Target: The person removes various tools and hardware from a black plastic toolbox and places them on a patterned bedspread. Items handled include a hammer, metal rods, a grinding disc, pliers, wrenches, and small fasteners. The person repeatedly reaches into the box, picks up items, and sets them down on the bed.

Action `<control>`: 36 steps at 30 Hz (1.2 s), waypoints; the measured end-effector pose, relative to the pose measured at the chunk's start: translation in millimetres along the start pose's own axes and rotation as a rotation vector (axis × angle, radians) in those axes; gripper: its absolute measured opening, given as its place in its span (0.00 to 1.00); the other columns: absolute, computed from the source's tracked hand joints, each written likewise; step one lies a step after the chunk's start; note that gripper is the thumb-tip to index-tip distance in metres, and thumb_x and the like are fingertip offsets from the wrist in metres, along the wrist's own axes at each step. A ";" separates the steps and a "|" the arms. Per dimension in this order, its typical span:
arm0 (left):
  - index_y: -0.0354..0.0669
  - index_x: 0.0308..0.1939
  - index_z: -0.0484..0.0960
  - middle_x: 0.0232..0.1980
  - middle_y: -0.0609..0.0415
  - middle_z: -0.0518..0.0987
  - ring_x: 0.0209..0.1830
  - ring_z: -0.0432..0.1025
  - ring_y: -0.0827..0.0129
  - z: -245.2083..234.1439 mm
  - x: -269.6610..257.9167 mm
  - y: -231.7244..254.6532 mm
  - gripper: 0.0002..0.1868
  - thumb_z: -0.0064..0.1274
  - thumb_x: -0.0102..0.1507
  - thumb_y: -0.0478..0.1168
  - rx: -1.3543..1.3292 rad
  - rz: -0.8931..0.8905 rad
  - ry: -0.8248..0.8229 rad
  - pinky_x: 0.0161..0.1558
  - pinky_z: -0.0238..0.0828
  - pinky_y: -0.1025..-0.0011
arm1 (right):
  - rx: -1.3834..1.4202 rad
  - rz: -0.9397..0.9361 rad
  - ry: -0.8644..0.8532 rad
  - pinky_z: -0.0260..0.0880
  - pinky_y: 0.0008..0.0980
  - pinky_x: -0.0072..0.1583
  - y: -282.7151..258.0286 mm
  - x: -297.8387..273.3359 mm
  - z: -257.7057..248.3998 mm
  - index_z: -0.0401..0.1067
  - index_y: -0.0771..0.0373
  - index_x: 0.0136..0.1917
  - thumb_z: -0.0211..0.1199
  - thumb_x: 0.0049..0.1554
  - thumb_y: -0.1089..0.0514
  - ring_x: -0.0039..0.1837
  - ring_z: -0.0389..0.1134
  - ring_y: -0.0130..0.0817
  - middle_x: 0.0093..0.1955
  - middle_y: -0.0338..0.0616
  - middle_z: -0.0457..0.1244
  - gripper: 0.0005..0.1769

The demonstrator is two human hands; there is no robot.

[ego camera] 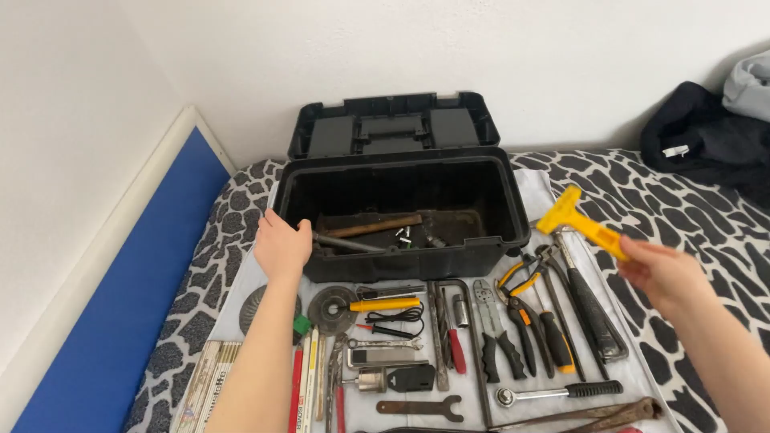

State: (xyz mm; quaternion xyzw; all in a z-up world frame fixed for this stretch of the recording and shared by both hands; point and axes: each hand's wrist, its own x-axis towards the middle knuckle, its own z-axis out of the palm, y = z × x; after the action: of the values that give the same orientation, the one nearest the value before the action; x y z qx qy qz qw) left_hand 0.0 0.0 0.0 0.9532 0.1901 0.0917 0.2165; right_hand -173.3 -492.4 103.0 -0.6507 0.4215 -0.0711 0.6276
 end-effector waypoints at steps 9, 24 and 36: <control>0.33 0.75 0.58 0.71 0.38 0.67 0.65 0.67 0.45 5.8 2.6 -1.5 0.41 0.44 0.67 0.57 0.001 0.014 0.048 0.53 0.73 0.51 | -0.229 0.064 -0.210 0.67 0.39 0.55 106.8 100.8 -46.5 0.70 0.80 0.67 0.65 0.60 0.67 0.50 0.62 0.47 0.57 0.65 0.64 0.24; 0.33 0.76 0.56 0.72 0.40 0.66 0.66 0.66 0.47 1.8 3.5 3.5 0.42 0.43 0.66 0.59 0.008 -0.009 0.021 0.55 0.72 0.52 | -0.820 -0.041 -0.300 0.75 0.38 0.53 106.6 148.0 -8.5 0.80 0.66 0.62 0.67 0.62 0.55 0.48 0.69 0.43 0.55 0.56 0.75 0.18; 0.33 0.74 0.59 0.69 0.41 0.69 0.63 0.68 0.48 8.6 15.5 2.0 0.45 0.45 0.64 0.63 0.003 -0.033 0.013 0.54 0.71 0.51 | -1.092 -0.259 -0.216 0.79 0.37 0.56 101.3 177.1 1.1 0.77 0.59 0.64 0.62 0.62 0.45 0.55 0.76 0.39 0.59 0.46 0.74 0.22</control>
State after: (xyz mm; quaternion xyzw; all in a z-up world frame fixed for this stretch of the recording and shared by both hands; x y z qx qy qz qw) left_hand 17.0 1.3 -5.3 0.9497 0.2074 0.0940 0.2152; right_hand -106.8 -590.0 -63.3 -0.9306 0.2473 0.1474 0.2259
